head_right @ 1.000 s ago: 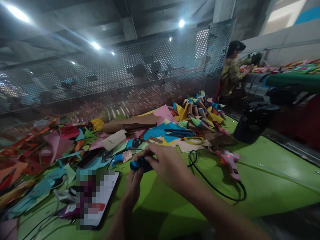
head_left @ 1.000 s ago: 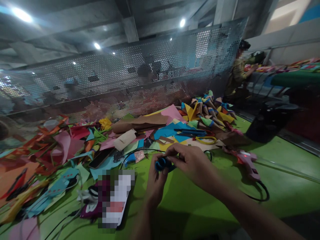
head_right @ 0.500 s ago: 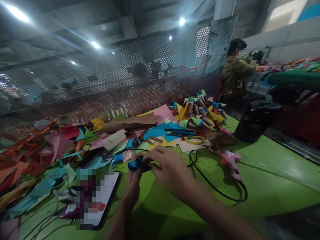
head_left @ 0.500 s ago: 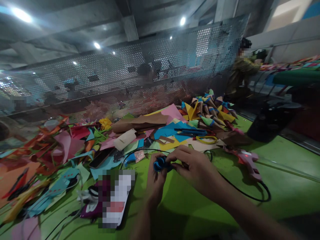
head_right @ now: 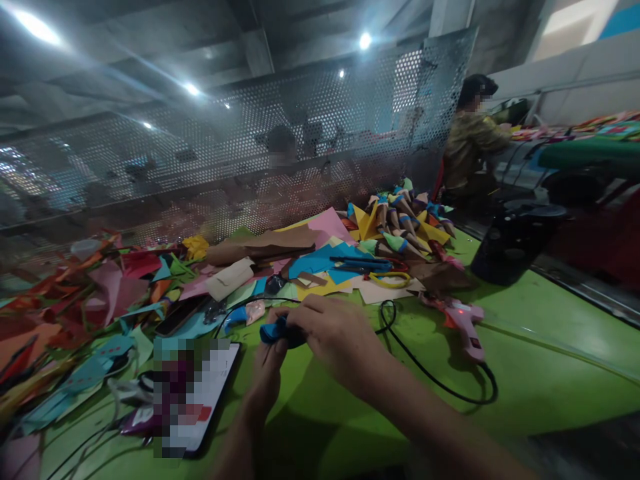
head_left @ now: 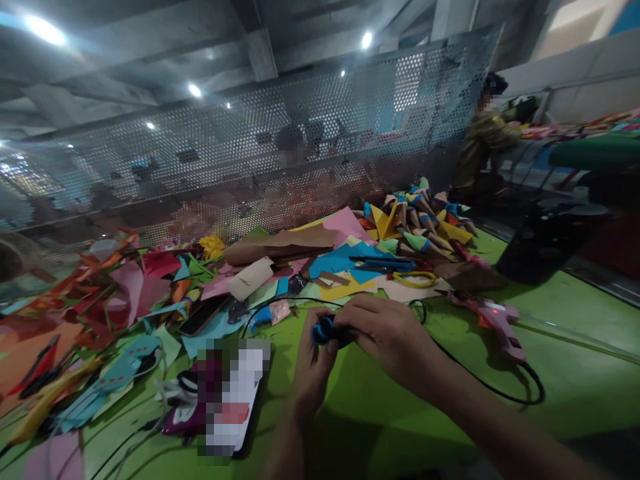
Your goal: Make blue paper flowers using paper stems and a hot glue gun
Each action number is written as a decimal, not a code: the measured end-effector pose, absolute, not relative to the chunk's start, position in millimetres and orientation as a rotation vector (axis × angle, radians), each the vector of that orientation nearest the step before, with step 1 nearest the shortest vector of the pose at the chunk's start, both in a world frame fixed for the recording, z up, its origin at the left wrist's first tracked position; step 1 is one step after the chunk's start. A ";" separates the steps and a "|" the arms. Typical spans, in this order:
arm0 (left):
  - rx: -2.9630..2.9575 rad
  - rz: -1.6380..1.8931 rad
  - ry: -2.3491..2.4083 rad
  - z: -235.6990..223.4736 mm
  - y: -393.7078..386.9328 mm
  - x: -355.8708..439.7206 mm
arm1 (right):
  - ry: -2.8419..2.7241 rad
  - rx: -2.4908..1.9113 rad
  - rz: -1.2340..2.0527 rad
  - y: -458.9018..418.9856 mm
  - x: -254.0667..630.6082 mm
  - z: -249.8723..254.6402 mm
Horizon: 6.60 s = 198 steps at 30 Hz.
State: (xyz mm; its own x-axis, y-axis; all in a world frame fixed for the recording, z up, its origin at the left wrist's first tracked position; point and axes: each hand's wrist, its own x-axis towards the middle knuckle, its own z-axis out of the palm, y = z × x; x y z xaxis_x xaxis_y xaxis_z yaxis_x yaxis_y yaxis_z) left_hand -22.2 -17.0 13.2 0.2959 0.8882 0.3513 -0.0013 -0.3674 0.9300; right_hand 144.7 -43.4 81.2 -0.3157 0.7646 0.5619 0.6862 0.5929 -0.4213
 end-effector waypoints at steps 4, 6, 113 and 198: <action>1.651 1.204 0.819 13.9 -17.6 -22.5 | -2.081 -1.098 0.038 -43.6 144.6 82.1; 1.637 1.198 0.833 14.0 -18.3 -22.6 | -2.068 -1.060 0.007 -42.8 144.8 80.7; 1.351 1.267 0.928 5.9 -14.2 -17.9 | -1.848 -1.204 0.290 -41.7 142.3 63.6; 1.277 1.384 1.068 11.2 -12.7 -12.0 | -1.820 -1.350 0.588 -67.0 177.9 70.2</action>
State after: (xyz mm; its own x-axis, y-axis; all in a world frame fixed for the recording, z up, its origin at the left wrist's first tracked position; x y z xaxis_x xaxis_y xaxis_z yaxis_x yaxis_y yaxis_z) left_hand -12.0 -12.7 11.2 -0.0168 0.9837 0.1791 -0.0761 -0.1799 0.9807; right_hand 177.9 -67.0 70.2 -0.1321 0.9408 0.3123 0.5799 0.3288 -0.7454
